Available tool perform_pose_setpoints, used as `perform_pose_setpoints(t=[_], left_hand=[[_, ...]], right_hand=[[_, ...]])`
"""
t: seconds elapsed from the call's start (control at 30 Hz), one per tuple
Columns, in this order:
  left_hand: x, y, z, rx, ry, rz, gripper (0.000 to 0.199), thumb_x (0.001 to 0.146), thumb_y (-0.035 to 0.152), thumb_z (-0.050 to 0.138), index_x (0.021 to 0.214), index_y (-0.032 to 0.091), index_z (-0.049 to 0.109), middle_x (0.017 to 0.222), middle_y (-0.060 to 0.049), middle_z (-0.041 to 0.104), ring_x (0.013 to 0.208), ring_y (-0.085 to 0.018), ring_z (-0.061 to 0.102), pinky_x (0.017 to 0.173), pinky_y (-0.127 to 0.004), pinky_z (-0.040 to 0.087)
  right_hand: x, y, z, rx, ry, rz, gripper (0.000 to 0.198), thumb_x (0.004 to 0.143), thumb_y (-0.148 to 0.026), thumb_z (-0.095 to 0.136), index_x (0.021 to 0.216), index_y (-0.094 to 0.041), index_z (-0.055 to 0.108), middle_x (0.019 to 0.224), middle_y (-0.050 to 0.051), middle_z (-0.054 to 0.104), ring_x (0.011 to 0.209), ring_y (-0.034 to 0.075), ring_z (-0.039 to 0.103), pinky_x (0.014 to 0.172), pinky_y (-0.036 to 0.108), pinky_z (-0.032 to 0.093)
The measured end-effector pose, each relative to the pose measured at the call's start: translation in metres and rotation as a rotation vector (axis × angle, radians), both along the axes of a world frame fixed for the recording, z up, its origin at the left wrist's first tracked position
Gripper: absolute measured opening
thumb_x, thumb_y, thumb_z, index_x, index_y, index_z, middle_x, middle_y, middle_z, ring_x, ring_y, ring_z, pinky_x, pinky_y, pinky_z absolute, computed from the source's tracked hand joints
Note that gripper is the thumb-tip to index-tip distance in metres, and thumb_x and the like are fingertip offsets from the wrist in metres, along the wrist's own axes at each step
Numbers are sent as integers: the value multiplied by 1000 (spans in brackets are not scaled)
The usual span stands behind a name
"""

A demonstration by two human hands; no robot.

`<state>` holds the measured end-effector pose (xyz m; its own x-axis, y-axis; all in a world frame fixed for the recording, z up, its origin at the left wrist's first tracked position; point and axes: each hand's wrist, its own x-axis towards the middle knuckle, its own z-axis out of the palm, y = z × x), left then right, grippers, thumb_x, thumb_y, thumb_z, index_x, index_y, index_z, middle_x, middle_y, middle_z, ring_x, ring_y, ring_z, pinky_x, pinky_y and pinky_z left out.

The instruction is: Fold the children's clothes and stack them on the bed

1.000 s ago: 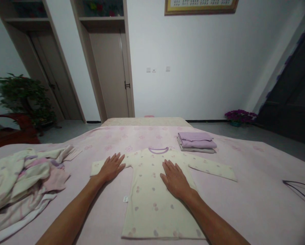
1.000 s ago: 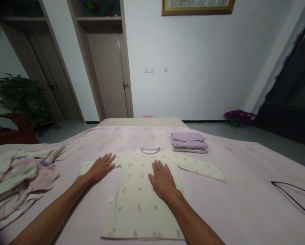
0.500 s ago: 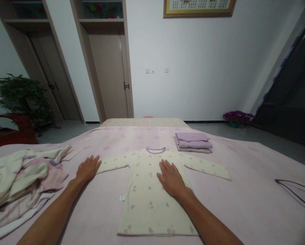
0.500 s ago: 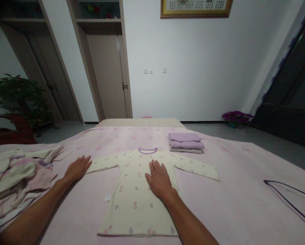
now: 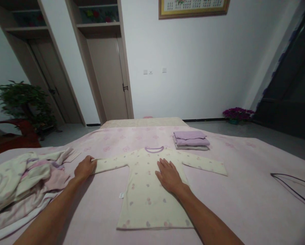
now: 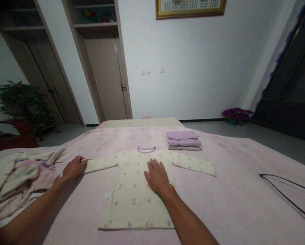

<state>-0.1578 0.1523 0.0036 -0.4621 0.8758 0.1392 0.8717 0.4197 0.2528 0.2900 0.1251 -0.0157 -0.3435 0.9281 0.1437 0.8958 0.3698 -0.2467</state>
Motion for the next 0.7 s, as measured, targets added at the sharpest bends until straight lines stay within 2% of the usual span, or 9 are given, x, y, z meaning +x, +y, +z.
perform_pose_setpoints(t=[0.1,0.17,0.23,0.3,0.4,0.5,0.6,0.7], left_hand=[[24,-1,13,92,-25,-43,40,88,49,40,110,23,61,101,-9,72,92,-29,68,70,-33,47],[51,0,25,219,-115,-112,38,85,48,46,107,23,62,98,-8,72,89,-27,67,71,-32,47],[86,-1,38,349,-306,-228,36,81,47,51,103,21,63,95,-6,70,85,-24,66,71,-30,47],[128,-5,48,407,-584,-325,40,77,50,56,102,19,64,85,-3,68,73,-20,63,62,-27,46],[192,-22,51,320,-970,-446,52,73,54,65,109,17,61,72,2,61,58,-15,56,54,-25,43],[239,-43,40,73,-1264,-596,58,70,48,73,115,16,60,81,-2,65,69,-16,62,66,-28,50],[254,-60,26,-104,-1376,-679,62,69,40,76,123,16,59,103,-10,69,89,-20,66,80,-31,50],[236,-72,22,-103,-1223,-697,57,76,44,68,125,16,57,109,-11,68,92,-22,67,75,-31,50]], right_hand=[[1,-3,1,65,159,-12,47,95,-32,42,136,-17,59,150,11,49,143,24,37,121,44,18],[-3,-5,5,83,351,-21,41,92,-28,44,126,-19,65,139,10,60,133,23,49,118,43,27],[-9,-8,10,-13,608,-9,38,90,-31,46,120,-20,68,127,10,67,119,23,60,109,42,40],[-17,-12,17,-240,892,22,41,91,-39,47,123,-21,65,122,11,69,107,23,66,97,41,50],[-27,-21,25,-570,1246,115,53,92,-55,47,134,-23,54,131,12,64,106,23,68,85,38,55],[-34,-29,27,-707,1412,194,60,88,-63,55,134,-24,52,131,12,63,103,22,69,77,33,56],[-39,-31,23,-681,1438,74,69,75,-55,73,131,-19,54,110,11,70,81,20,70,59,27,54],[-41,-27,15,-556,1423,-86,69,67,-37,76,129,-13,56,92,8,71,66,18,65,49,25,49]])
